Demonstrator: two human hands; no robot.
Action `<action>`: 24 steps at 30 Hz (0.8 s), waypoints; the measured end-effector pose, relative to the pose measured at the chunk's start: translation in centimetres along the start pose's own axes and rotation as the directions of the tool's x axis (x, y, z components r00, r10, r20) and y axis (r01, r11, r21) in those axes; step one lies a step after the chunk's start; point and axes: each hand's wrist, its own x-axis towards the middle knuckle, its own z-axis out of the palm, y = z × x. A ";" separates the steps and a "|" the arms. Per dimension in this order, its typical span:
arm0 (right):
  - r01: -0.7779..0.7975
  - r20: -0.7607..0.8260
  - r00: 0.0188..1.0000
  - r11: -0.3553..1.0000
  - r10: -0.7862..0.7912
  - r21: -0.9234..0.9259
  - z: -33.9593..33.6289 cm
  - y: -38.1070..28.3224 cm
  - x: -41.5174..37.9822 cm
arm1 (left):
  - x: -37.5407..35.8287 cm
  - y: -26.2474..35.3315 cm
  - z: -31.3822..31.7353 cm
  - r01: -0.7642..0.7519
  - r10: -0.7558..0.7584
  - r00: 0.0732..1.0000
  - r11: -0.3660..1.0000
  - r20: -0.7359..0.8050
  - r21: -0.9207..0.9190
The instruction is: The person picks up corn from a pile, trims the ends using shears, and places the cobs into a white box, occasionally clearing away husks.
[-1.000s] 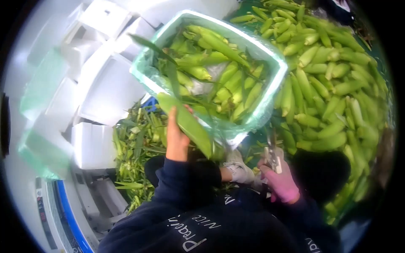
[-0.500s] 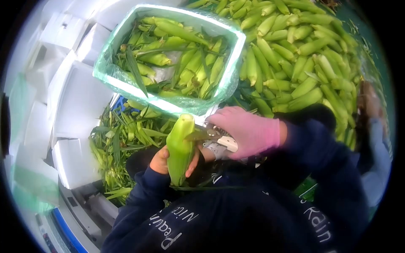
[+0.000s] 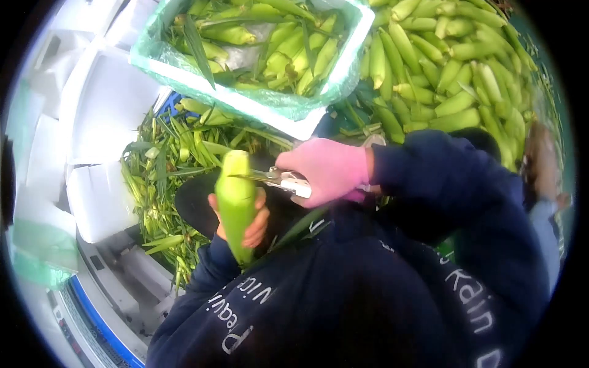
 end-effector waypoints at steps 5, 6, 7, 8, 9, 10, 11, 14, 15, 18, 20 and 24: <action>0.095 -0.042 0.995 0.984 -0.090 0.152 1.1 -1.6 2.3 | 5.1 1.3 2.5 0.068 0.002 0.720 0.995 0.694 -0.073; 0.067 -0.070 0.996 0.989 -0.058 0.135 0.8 -1.8 2.8 | 4.3 1.5 2.4 -0.048 0.092 0.838 0.994 0.537 -0.096; 0.095 -0.156 0.985 0.989 -0.076 0.114 0.8 -1.2 2.8 | 3.4 1.7 2.3 -0.163 0.178 0.918 0.984 0.355 -0.073; 0.037 -0.146 0.989 0.993 -0.020 0.114 0.1 -1.2 2.6 | 2.0 1.8 2.4 -0.270 0.248 0.955 0.954 0.160 0.132; -0.060 -0.144 0.987 0.996 0.068 0.060 -0.6 -1.7 2.3 | 0.6 2.0 2.5 -0.273 0.307 0.951 0.893 -0.042 0.357; -0.160 -0.152 0.976 0.987 0.159 0.005 -1.1 -2.1 1.9 | 0.5 1.7 4.1 -0.230 0.386 0.887 0.845 -0.253 0.483; -0.190 -0.181 0.965 0.982 0.188 0.007 -1.2 -1.9 1.6 | -0.3 1.7 3.9 -0.139 0.467 0.823 0.717 -0.323 0.683; -0.321 -0.165 0.928 0.941 0.335 0.107 0.6 -2.5 0.9 | 0.4 0.3 3.3 0.235 0.869 0.463 0.065 -0.171 0.970; -0.323 -0.189 0.924 0.944 0.331 0.074 1.2 -2.8 1.0 | 1.4 -0.6 3.8 0.256 0.911 0.386 0.043 -0.143 0.966; -0.151 -0.395 0.909 0.988 0.133 -0.015 1.3 -3.0 1.3 | 1.2 -1.4 2.4 -0.011 0.884 0.443 0.173 -0.151 0.985; -0.193 -0.339 0.933 0.965 0.124 -0.179 -1.1 -3.1 1.0 | 1.1 -1.5 3.3 -0.240 0.676 0.675 0.579 -0.294 0.779; -0.152 -0.196 0.975 0.960 0.107 -0.234 -3.3 -2.2 -0.6 | 2.0 -1.4 4.5 -0.195 0.468 0.831 0.750 -0.299 0.632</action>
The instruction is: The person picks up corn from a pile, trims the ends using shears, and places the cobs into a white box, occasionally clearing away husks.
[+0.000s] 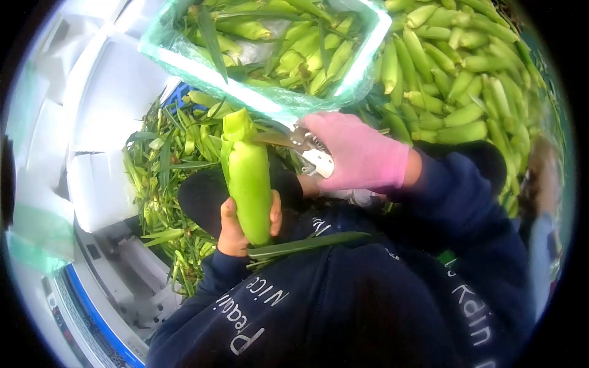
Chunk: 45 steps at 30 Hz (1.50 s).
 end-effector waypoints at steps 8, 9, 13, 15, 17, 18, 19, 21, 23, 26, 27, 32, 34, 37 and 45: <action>0.115 0.165 0.973 0.961 -0.159 0.250 -0.2 1.2 0.7 | -0.2 -0.3 -2.7 0.185 -0.111 0.945 0.957 0.306 -0.223; -0.104 0.267 0.962 0.841 -0.049 0.531 0.3 1.3 0.3 | 0.3 -0.5 -2.8 0.111 -0.011 0.903 0.972 0.429 -0.208; -0.473 0.499 0.867 0.332 0.008 0.816 2.2 0.0 1.6 | 0.2 0.2 -1.3 -0.065 0.081 0.995 0.972 0.063 -0.224; -0.519 0.536 0.829 0.577 0.161 0.631 6.1 3.4 2.9 | 0.9 1.0 -2.5 -0.250 0.273 0.960 0.932 0.057 -0.262; -0.360 0.102 0.933 0.895 0.345 0.263 8.2 3.2 2.5 | 1.0 3.0 -2.2 -0.395 0.376 0.918 0.892 -0.124 -0.222; -0.434 0.016 0.892 0.847 0.451 0.306 8.1 2.1 1.8 | 1.2 3.8 -1.5 -0.448 0.405 0.872 0.887 -0.276 -0.113; -0.389 0.050 0.877 0.642 0.479 0.660 7.8 1.2 1.2 | 1.8 4.0 -1.7 -0.437 0.411 0.812 0.899 -0.414 0.035; -0.221 -0.123 0.884 0.636 0.451 0.739 7.6 -1.6 1.1 | 3.0 3.9 -1.4 -0.323 0.453 0.674 0.891 -0.583 0.320; -0.086 -0.228 0.897 0.655 0.379 0.751 7.3 -3.6 1.5 | 4.5 2.7 -0.4 -0.254 0.422 0.697 0.902 -0.580 0.350; -0.184 -0.351 0.859 0.865 0.373 0.468 8.6 -3.2 2.4 | 7.7 -1.6 0.4 -0.411 0.484 0.644 0.872 -0.593 0.266; -0.175 -0.367 0.844 0.847 0.391 0.502 9.7 -2.1 2.1 | 8.5 -2.9 0.6 -0.455 0.474 0.636 0.868 -0.609 0.201; -0.214 -0.357 0.838 0.850 0.413 0.482 10.4 0.4 1.0 | 9.6 -3.9 2.5 -0.419 0.425 0.675 0.894 -0.603 0.161; -0.246 -0.313 0.837 0.820 0.449 0.517 10.1 0.3 0.5 | 9.6 -3.7 3.0 -0.292 0.566 0.620 0.809 -0.544 0.509; -0.123 -0.288 0.887 0.785 0.362 0.607 10.1 0.8 -0.3 | 9.6 -3.3 0.7 -0.286 0.657 0.587 0.715 -0.474 0.638; -0.113 -0.104 0.885 0.425 0.455 0.898 10.0 2.4 -1.2 | 10.1 -3.3 2.1 -0.095 0.612 0.715 0.563 -0.338 0.821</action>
